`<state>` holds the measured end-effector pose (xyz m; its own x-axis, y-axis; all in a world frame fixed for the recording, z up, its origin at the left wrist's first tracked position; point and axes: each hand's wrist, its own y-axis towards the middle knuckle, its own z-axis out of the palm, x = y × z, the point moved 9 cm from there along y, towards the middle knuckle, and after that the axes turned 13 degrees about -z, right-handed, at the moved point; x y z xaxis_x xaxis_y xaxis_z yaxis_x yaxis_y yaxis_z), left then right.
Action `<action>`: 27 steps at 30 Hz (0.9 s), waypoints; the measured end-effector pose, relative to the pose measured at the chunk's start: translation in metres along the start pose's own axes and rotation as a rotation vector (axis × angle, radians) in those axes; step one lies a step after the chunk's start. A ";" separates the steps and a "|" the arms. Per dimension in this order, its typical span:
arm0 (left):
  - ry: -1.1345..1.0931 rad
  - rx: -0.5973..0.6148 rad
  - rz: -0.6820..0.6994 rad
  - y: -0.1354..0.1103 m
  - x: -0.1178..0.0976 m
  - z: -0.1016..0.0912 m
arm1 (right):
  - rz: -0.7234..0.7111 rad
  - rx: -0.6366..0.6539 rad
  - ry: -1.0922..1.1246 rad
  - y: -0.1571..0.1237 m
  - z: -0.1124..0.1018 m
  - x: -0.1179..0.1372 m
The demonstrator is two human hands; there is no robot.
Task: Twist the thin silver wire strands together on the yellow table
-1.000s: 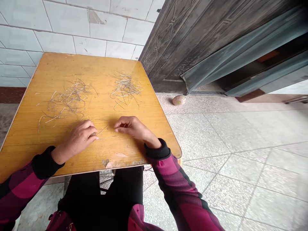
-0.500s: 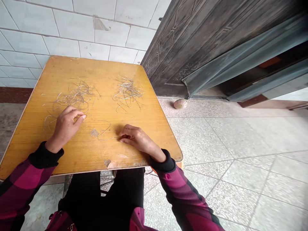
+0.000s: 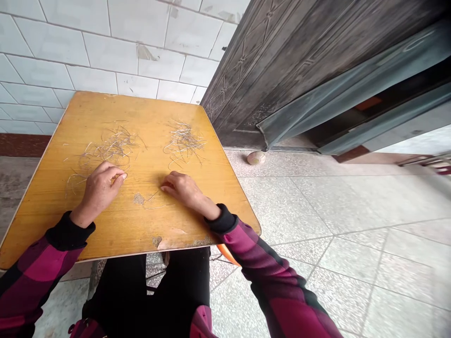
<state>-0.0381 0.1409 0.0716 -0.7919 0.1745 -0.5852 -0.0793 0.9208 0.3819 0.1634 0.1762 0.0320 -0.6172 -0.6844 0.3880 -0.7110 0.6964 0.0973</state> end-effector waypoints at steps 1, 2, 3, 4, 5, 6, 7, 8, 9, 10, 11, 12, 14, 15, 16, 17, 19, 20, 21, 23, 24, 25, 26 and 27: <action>0.003 -0.018 -0.004 0.001 0.001 -0.003 | 0.014 0.008 -0.019 0.005 0.002 0.001; 0.007 -0.037 -0.008 0.001 0.002 -0.007 | 0.026 0.011 -0.042 0.009 0.003 0.003; 0.010 -0.056 -0.011 0.002 0.003 -0.011 | 0.037 0.015 -0.067 0.012 0.004 0.004; 0.011 -0.075 -0.013 0.003 0.004 -0.014 | 0.048 0.020 -0.096 0.015 0.006 0.006; 0.012 -0.088 -0.016 0.003 0.005 -0.017 | 0.059 0.025 -0.127 0.017 0.007 0.007; 0.014 -0.100 -0.022 0.004 0.006 -0.020 | 0.066 0.034 -0.157 0.018 0.008 0.008; 0.016 -0.111 -0.029 0.005 0.008 -0.022 | 0.067 0.045 -0.184 0.019 0.009 0.010; 0.018 -0.120 -0.035 0.006 0.009 -0.024 | 0.058 0.058 -0.206 0.021 0.010 0.011; 0.018 -0.127 -0.041 0.006 0.010 -0.026 | 0.043 0.069 -0.225 0.022 0.010 0.012; 0.017 -0.133 -0.046 0.007 0.011 -0.028 | 0.027 0.079 -0.239 0.022 0.010 0.012; 0.015 -0.139 -0.051 0.008 0.012 -0.030 | 0.012 0.087 -0.248 0.023 0.009 0.011; 0.012 -0.148 -0.058 0.009 0.013 -0.032 | 0.004 0.090 -0.256 0.024 0.005 0.008; 0.011 -0.164 -0.080 0.011 0.016 -0.038 | 0.009 0.073 -0.277 0.028 -0.008 -0.005; 0.017 -0.176 -0.094 0.012 0.019 -0.041 | 0.019 0.043 -0.304 0.030 -0.019 -0.013; 0.025 -0.188 -0.109 0.013 0.022 -0.044 | 0.020 0.007 -0.332 0.034 -0.031 -0.022; 0.032 -0.198 -0.125 0.015 0.025 -0.047 | 0.013 -0.024 -0.353 0.039 -0.044 -0.031; 0.043 -0.211 -0.157 0.017 0.032 -0.051 | 0.005 -0.083 -0.384 0.049 -0.070 -0.051; 0.045 -0.213 -0.172 0.018 0.036 -0.052 | 0.009 -0.110 -0.385 0.054 -0.082 -0.061; 0.051 -0.214 -0.185 0.019 0.040 -0.053 | 0.035 -0.151 -0.384 0.058 -0.094 -0.072; 0.084 -0.202 -0.214 0.021 0.048 -0.054 | 0.098 -0.238 -0.386 0.061 -0.111 -0.087; 0.113 -0.183 -0.231 0.022 0.052 -0.054 | 0.101 -0.269 -0.378 0.060 -0.114 -0.089; 0.150 -0.157 -0.249 0.024 0.057 -0.055 | 0.088 -0.291 -0.364 0.059 -0.113 -0.087; 0.190 -0.123 -0.271 0.025 0.063 -0.056 | 0.060 -0.299 -0.341 0.057 -0.108 -0.081; 0.230 -0.083 -0.296 0.026 0.069 -0.057 | 0.023 -0.293 -0.313 0.053 -0.099 -0.073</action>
<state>-0.1295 0.1572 0.0817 -0.8420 -0.1862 -0.5064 -0.3662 0.8865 0.2829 0.2038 0.2846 0.0995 -0.7363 -0.6691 0.1007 -0.5980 0.7131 0.3659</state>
